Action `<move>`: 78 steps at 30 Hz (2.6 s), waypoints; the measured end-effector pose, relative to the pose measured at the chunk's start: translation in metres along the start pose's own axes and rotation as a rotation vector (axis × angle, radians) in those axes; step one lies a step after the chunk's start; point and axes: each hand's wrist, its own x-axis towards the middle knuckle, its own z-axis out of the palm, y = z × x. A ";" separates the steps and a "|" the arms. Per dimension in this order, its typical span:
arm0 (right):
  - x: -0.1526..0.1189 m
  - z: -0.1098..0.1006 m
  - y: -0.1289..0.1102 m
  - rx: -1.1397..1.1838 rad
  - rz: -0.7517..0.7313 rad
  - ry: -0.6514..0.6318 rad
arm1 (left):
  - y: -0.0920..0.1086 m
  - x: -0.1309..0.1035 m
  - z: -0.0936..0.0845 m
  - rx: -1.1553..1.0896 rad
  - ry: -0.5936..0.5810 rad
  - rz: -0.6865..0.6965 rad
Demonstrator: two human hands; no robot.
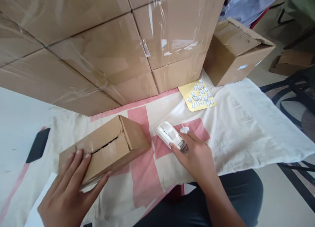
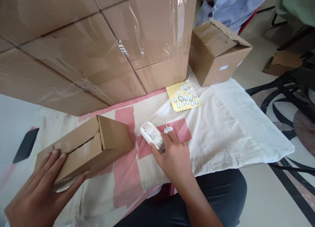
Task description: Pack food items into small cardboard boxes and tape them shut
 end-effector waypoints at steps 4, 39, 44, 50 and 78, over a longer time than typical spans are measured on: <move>0.004 0.002 -0.001 0.069 -0.009 0.013 | -0.009 -0.001 0.001 -0.002 -0.003 0.041; 0.043 -0.041 -0.013 1.006 0.287 -0.240 | 0.099 0.017 0.008 -0.498 0.177 0.422; 0.062 -0.054 -0.028 1.105 0.196 -0.181 | 0.171 0.049 0.081 -0.505 -0.061 0.437; 0.054 -0.047 0.000 1.429 0.325 -0.338 | 0.176 0.053 0.121 -0.697 -0.019 0.222; 0.039 -0.037 0.009 1.531 0.279 -0.299 | 0.176 0.059 0.129 -0.747 -0.026 0.171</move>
